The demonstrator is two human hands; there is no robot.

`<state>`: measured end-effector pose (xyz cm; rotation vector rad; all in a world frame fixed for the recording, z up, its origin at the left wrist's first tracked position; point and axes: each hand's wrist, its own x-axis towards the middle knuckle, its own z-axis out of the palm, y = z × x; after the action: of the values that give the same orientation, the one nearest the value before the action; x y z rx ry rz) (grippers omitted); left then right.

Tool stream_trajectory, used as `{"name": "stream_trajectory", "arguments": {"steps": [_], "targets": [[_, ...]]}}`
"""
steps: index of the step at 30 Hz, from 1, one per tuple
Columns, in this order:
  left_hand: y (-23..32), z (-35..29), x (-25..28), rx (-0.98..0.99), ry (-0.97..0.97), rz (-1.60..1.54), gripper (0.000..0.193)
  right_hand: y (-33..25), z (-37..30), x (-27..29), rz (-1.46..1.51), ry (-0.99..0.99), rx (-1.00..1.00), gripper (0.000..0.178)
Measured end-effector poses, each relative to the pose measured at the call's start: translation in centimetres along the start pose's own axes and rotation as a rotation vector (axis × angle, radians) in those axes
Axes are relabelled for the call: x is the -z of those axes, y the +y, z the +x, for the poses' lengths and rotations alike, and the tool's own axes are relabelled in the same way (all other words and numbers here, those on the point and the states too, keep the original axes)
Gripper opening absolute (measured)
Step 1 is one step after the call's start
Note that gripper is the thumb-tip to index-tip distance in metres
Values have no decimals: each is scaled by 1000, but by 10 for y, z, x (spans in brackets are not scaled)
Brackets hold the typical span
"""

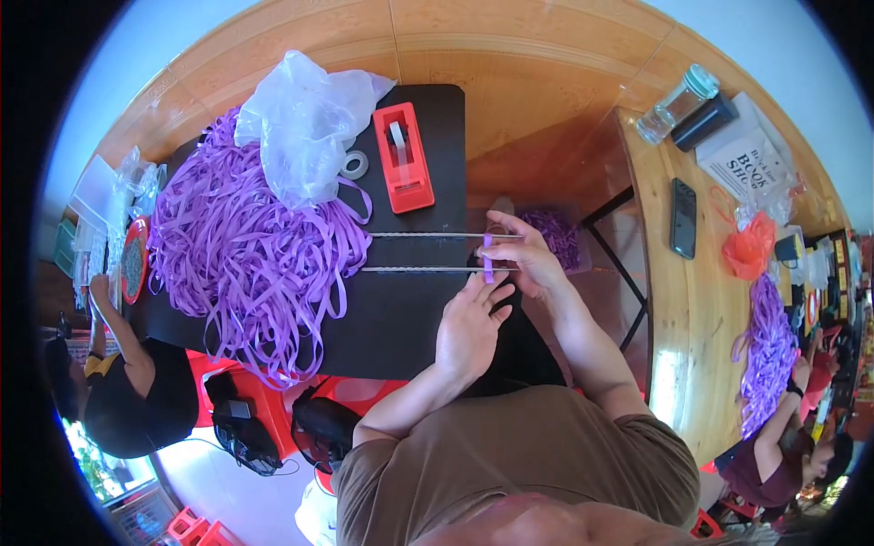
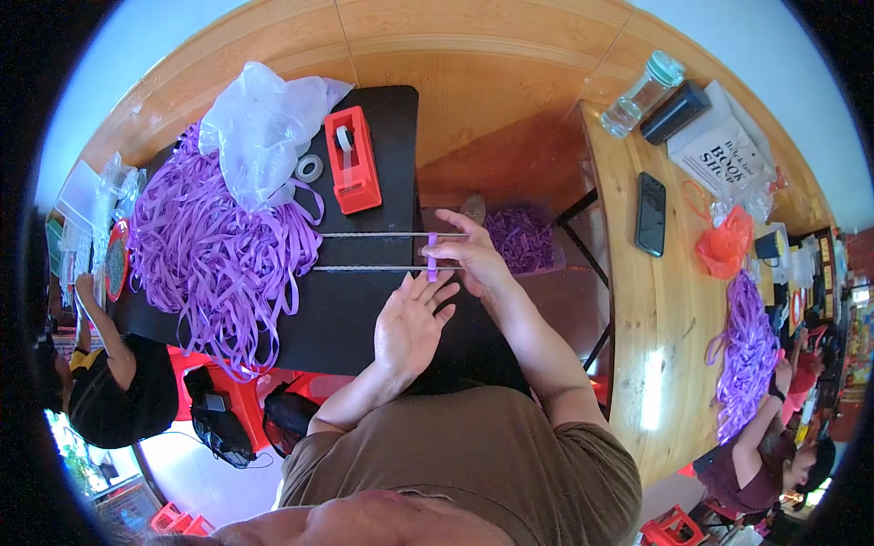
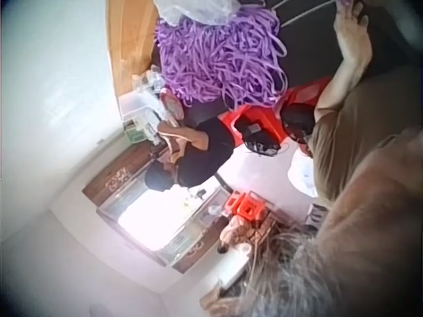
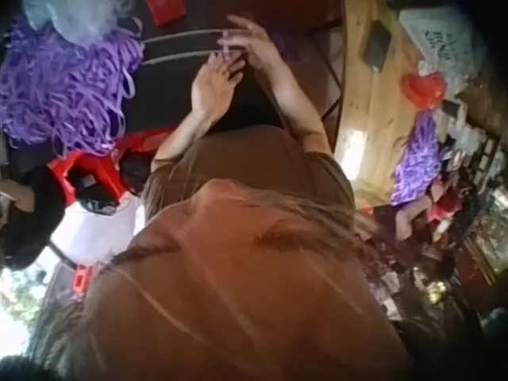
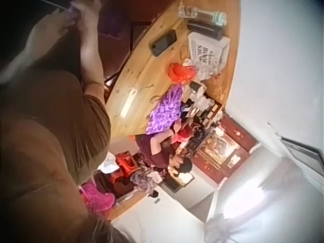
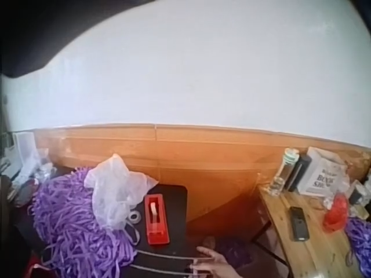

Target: Manually assembling purple ribbon bows using a metal jig frame on a workshop table.

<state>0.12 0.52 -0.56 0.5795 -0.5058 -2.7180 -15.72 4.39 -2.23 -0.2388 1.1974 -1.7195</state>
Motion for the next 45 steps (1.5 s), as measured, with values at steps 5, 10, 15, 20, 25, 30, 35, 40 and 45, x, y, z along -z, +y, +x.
{"name": "stream_trajectory", "arguments": {"steps": [5,10,15,20,25,30,35,40,45], "targets": [[-1,0,2,5,7,-1,48,0,3,0,-41,6,-6,66],[0,1,-2,2,14,25,48,11,11,10,147,-163,-90,62],[-2,2,4,2,-5,-10,46,26,16,14,376,-341,-69,57],[-1,1,3,-5,-2,-2,50,31,15,4,612,-432,-47,46],[1,-1,-2,8,38,7,56,31,17,2,755,-447,-87,60],[3,0,-5,11,32,-6,58,36,19,7,812,-427,-85,68],[3,0,-6,8,26,12,59,33,9,15,593,-386,-27,64],[2,-1,-2,19,-6,3,52,17,-15,20,255,-227,145,63],[2,1,-1,23,14,8,51,-12,-33,-5,-588,210,664,63]]}}
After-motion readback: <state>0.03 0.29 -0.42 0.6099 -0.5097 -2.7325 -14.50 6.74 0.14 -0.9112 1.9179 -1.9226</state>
